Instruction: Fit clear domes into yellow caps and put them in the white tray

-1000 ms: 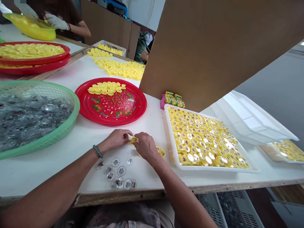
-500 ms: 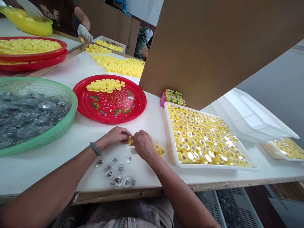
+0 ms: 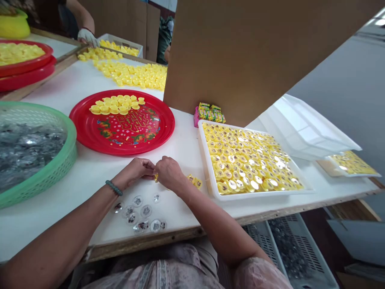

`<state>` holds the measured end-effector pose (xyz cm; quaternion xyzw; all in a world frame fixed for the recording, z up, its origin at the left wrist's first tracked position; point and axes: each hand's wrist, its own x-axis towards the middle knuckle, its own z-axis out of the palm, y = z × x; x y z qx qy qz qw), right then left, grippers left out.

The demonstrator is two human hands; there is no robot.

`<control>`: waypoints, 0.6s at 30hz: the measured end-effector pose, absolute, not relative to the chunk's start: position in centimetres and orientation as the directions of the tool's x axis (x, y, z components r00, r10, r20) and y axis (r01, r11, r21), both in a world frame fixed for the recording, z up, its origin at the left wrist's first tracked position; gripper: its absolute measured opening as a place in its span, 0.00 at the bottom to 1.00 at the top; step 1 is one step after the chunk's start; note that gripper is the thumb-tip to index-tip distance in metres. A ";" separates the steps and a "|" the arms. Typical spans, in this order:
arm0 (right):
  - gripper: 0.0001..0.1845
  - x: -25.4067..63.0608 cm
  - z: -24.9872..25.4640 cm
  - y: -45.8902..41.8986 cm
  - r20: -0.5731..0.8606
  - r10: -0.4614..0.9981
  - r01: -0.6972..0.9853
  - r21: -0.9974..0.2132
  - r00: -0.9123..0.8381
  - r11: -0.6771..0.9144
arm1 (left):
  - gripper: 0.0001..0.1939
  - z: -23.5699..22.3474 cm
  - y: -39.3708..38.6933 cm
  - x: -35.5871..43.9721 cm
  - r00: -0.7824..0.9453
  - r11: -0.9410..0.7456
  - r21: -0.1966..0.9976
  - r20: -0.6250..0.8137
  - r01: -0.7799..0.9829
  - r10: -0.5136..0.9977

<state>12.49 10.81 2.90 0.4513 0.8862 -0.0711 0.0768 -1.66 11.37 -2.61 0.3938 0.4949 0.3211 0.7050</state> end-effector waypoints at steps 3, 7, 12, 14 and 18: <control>0.08 13.4 3.0 10.6 -0.185 0.784 0.805 -0.143 -0.593 0.575 | 0.23 -2.4 10.9 -1.6 0.301 0.465 0.884 -0.432 -0.044 0.850; 0.12 17.3 3.6 8.9 0.097 0.862 0.811 -0.302 -0.497 0.501 | 0.22 -2.4 10.2 -1.9 0.323 0.335 0.938 -0.347 0.093 0.881; 0.18 22.6 3.9 5.3 0.087 0.968 0.932 -0.263 -0.236 0.251 | 0.22 -1.1 9.8 -1.9 0.348 -0.081 0.845 -0.129 0.529 0.928; 0.24 23.3 3.4 4.1 -0.002 0.960 0.938 -0.214 -0.279 0.272 | 0.24 -0.4 9.5 -1.3 0.401 -0.243 0.721 -0.053 0.649 0.914; 0.36 22.9 1.5 2.8 -0.014 0.957 0.938 -0.202 -0.291 0.282 | 0.26 0.1 8.6 0.2 0.540 -0.458 0.503 -0.021 0.733 0.841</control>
